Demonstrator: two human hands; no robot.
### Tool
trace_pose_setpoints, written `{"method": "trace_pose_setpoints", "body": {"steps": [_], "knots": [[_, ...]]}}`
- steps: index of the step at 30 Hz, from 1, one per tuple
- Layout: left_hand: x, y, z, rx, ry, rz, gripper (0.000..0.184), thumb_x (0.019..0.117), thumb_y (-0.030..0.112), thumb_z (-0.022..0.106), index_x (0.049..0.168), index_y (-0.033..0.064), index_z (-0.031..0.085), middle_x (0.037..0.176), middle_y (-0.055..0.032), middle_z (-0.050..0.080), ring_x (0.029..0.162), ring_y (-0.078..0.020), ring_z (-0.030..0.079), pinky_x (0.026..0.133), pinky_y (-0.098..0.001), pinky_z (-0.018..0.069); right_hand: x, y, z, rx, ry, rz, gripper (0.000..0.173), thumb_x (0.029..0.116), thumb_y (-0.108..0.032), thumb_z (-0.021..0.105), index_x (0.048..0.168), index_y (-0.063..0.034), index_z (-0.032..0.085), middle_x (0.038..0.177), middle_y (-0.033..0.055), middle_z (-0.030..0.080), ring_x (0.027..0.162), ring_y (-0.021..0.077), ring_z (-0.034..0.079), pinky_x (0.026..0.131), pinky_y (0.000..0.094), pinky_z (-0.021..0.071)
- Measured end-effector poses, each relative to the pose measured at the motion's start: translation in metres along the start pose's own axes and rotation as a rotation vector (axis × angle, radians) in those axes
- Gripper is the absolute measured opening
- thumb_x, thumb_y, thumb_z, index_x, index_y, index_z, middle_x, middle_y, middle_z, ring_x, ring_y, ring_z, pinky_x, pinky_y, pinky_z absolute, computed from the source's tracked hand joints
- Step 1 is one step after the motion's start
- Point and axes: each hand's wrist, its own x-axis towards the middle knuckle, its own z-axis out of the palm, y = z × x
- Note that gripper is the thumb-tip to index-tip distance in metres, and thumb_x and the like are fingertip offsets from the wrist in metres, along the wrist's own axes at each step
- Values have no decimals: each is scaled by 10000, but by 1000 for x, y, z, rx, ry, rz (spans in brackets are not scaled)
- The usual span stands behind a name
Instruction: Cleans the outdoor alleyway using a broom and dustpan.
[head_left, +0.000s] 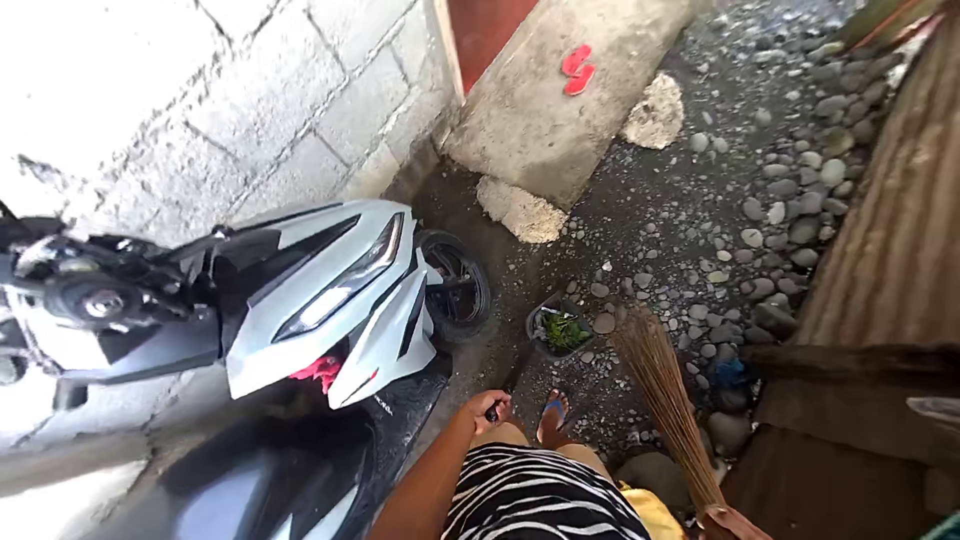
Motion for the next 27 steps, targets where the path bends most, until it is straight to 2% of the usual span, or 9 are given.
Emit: {"method": "trace_pose_setpoints", "body": {"steps": [4, 7, 11, 15, 17, 19, 20, 23, 27], "knots": [[-28, 21, 9, 99, -61, -50, 219, 1046, 113, 430, 840, 119, 504, 625, 21, 495, 452, -39, 454, 434, -154, 425, -26, 66, 27, 346, 26, 48, 211, 1075, -212, 413, 1214, -79, 501, 869, 56, 633, 684, 145, 645, 615, 317, 573], [-57, 34, 13, 220, -99, -71, 221, 1069, 159, 424, 871, 127, 517, 644, 34, 506, 463, -14, 470, 428, -124, 417, -42, 123, 59, 575, 73, 112, 188, 1066, -225, 460, 1136, -69, 539, 828, 74, 637, 648, 155, 638, 581, 302, 565], [-87, 42, 2, 407, -155, -111, 277, 1098, 246, 408, 892, 128, 552, 658, 41, 545, 460, 7, 501, 418, -103, 430, -58, 187, 112, 728, 128, 178, 197, 1056, -205, 508, 1147, -37, 558, 807, 96, 622, 635, 177, 621, 579, 329, 559], [-105, 40, -1, 515, -238, -168, 314, 1108, 248, 355, 941, 110, 582, 692, 29, 593, 479, 11, 544, 437, -99, 465, -65, 226, 174, 816, 174, 180, 244, 1039, -218, 548, 1178, -18, 566, 838, 106, 618, 645, 189, 608, 592, 361, 547], [-110, 40, 5, 512, -294, -240, 305, 1104, 238, 323, 1019, 79, 569, 711, 12, 599, 482, -4, 569, 440, -109, 494, -68, 233, 204, 856, 222, 156, 262, 1015, -178, 589, 1212, -6, 574, 903, 121, 625, 722, 197, 618, 662, 380, 548], [-114, 35, 19, 537, -342, -286, 314, 1108, 234, 280, 1100, 55, 538, 719, 3, 591, 479, -14, 571, 444, -112, 500, -64, 241, 224, 846, 249, 110, 414, 981, -123, 648, 1357, -2, 525, 1063, 176, 641, 879, 242, 641, 786, 423, 547], [-117, 32, 27, 548, -360, -311, 322, 1104, 236, 278, 1114, 47, 539, 727, -3, 593, 484, -20, 576, 447, -115, 503, -59, 246, 230, 815, 256, 79, 506, 966, -115, 666, 1423, -20, 472, 1116, 190, 631, 921, 257, 640, 808, 432, 545], [-125, 21, 49, 569, -433, -383, 320, 1084, 236, 314, 1155, 29, 547, 759, -16, 612, 506, -29, 597, 457, -120, 515, -42, 257, 241, 685, 242, 67, 785, 915, -170, 714, 1579, -124, 297, 1318, 233, 600, 1117, 338, 647, 928, 516, 542], [-135, 6, 67, 478, -518, -469, 323, 1044, 222, 428, 1216, -19, 558, 800, -53, 636, 550, -67, 639, 484, -145, 544, -13, 265, 244, 380, 135, 90, 854, 945, -286, 668, 1627, -147, 173, 1379, 253, 580, 1220, 384, 617, 986, 579, 509]]}}
